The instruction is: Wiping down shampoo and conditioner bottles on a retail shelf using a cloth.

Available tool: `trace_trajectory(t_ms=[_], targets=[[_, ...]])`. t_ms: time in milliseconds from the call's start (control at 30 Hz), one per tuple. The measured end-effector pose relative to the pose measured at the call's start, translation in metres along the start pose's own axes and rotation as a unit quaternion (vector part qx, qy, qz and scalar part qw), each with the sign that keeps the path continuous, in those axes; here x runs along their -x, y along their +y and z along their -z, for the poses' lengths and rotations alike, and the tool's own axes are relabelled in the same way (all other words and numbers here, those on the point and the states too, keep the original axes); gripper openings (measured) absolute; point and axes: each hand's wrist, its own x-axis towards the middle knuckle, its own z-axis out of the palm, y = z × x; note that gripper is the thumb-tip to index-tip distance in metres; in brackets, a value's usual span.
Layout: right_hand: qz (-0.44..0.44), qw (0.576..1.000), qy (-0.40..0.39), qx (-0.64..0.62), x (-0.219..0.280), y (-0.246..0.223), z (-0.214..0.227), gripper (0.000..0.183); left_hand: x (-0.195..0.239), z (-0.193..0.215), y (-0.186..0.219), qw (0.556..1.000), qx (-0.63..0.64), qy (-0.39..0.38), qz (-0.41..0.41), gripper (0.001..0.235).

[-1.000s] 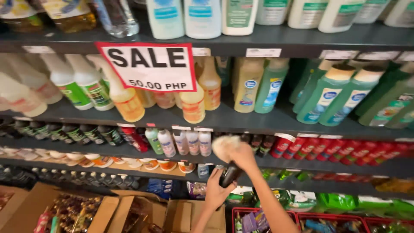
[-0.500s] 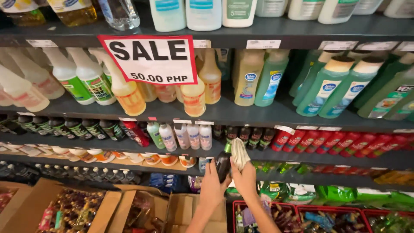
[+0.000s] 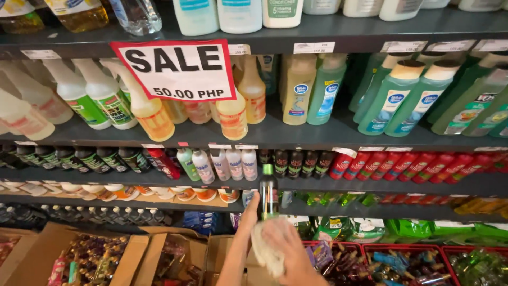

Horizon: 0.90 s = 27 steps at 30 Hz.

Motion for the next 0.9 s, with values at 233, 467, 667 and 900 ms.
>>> trace_trajectory(t_ms=[233,467,667,900], targets=[[-0.049,0.999,0.014,-0.016,-0.055,-0.006,0.017,0.059,0.011,-0.005,-0.037,0.993,0.078,-0.088,-0.014,0.054],[0.09,0.991,-0.091,0.049,0.0,0.002,0.005,0.07,-0.006,0.013,-0.042,0.997,0.057,-0.013,0.059,0.062],[-0.065,0.997,-0.03,-0.008,-0.062,-0.026,0.023,0.078,0.087,-0.038,0.019,0.992,0.105,-0.07,0.004,0.054],[0.009,0.993,-0.083,-0.079,0.053,0.009,-0.002,0.074,0.057,-0.009,-0.008,0.994,0.095,-0.059,-0.014,0.068]])
